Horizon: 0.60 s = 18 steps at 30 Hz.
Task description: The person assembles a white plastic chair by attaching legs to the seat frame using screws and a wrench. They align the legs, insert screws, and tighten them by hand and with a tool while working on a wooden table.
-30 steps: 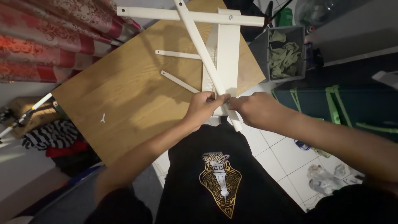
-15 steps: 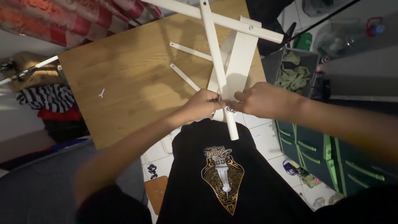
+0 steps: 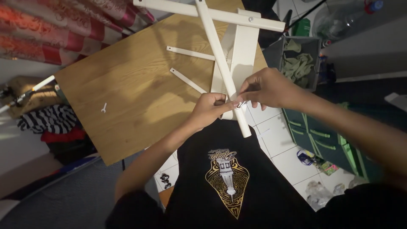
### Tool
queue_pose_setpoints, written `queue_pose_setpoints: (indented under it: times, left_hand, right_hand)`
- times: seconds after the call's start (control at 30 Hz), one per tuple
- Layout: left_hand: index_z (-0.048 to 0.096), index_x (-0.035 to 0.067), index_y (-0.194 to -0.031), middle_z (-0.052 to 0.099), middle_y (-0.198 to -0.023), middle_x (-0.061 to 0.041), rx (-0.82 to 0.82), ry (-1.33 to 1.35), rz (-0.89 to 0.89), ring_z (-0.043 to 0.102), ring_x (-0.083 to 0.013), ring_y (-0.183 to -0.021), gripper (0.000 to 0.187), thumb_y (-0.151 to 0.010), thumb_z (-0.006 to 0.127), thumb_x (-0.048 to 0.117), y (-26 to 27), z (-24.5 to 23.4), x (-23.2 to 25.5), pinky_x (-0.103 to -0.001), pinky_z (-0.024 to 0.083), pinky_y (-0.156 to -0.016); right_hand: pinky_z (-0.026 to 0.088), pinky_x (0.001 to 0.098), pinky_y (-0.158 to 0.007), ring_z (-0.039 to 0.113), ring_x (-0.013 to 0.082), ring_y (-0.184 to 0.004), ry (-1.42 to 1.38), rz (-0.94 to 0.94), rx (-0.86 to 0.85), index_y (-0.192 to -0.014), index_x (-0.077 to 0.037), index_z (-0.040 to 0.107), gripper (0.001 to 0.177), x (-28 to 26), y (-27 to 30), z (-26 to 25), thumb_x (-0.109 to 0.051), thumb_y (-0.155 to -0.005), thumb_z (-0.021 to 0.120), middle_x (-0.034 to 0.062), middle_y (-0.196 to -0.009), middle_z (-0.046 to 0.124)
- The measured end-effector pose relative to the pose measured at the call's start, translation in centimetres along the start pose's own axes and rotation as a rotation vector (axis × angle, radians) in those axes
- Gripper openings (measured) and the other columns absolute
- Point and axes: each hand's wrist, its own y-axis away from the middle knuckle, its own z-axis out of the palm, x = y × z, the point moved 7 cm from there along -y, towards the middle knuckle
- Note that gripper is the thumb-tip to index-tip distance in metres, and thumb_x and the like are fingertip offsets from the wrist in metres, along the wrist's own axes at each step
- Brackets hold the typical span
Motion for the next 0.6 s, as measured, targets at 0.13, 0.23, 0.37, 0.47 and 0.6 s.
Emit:
queue_pose_setpoints:
  times: [0.13, 0.23, 0.37, 0.47, 0.6]
  left_hand:
    - [0.077, -0.001, -0.099, 0.07, -0.076, 0.0, 0.0, 0.019, 0.066, 0.054, -0.0012, -0.061, 0.03, -0.092, 0.077, 0.028, -0.2, -0.1, 0.1, -0.02, 0.039, -0.051]
    - [0.077, -0.002, -0.097, 0.067, -0.075, 0.001, -0.025, 0.068, 0.073, 0.051, -0.0016, -0.061, 0.032, -0.093, 0.077, 0.029, -0.3, 0.1, -0.4, -0.02, 0.037, -0.051]
    - [0.074, -0.003, -0.096, 0.069, -0.076, 0.0, -0.066, 0.085, 0.106, 0.055, -0.0029, -0.062, 0.034, -0.09, 0.077, 0.03, -0.6, -0.1, -0.4, -0.021, 0.043, -0.052]
    - [0.069, -0.005, -0.089, 0.063, -0.07, -0.002, -0.063, 0.223, -0.087, 0.055, -0.0065, -0.056, 0.044, -0.095, 0.073, 0.039, -1.9, -0.6, -0.8, -0.024, 0.043, -0.048]
    - [0.068, -0.003, -0.083, 0.058, -0.064, -0.002, -0.073, 0.107, -0.209, 0.054, -0.0083, -0.05, 0.049, -0.094, 0.068, 0.044, -3.5, -0.9, 0.0, -0.024, 0.041, -0.042]
  right_hand:
    - [0.053, 0.0295, -0.043, 0.066, 0.0145, -0.047, 0.051, 0.172, 0.094, -0.095, 0.001, 0.066, 0.042, 0.5, 0.6, 0.6, -0.037, -0.084, 0.08, 0.0122, -0.065, 0.07]
    - [0.048, 0.0313, -0.04, 0.062, 0.016, -0.045, 0.023, 0.203, 0.146, -0.098, 0.001, 0.062, 0.045, 0.9, 1.2, 1.1, -0.039, -0.085, 0.079, 0.0146, -0.064, 0.069]
    - [0.044, 0.0306, -0.036, 0.057, 0.0145, -0.042, -0.223, 0.158, 0.269, -0.1, -0.001, 0.056, 0.044, 1.3, 1.5, 2.1, -0.028, -0.08, 0.083, 0.0117, -0.065, 0.069]
    - [0.04, 0.0313, -0.034, 0.054, 0.0145, -0.04, -0.346, 0.157, 0.341, -0.102, 0.0, 0.052, 0.048, 2.0, 1.7, 2.9, -0.022, -0.077, 0.087, 0.0119, -0.065, 0.068]
    - [0.041, 0.0299, -0.034, 0.057, 0.0135, -0.041, -0.445, 0.134, 0.439, -0.102, 0.0, 0.05, 0.049, 3.1, 1.7, 3.4, -0.015, -0.074, 0.088, 0.0126, -0.065, 0.068]
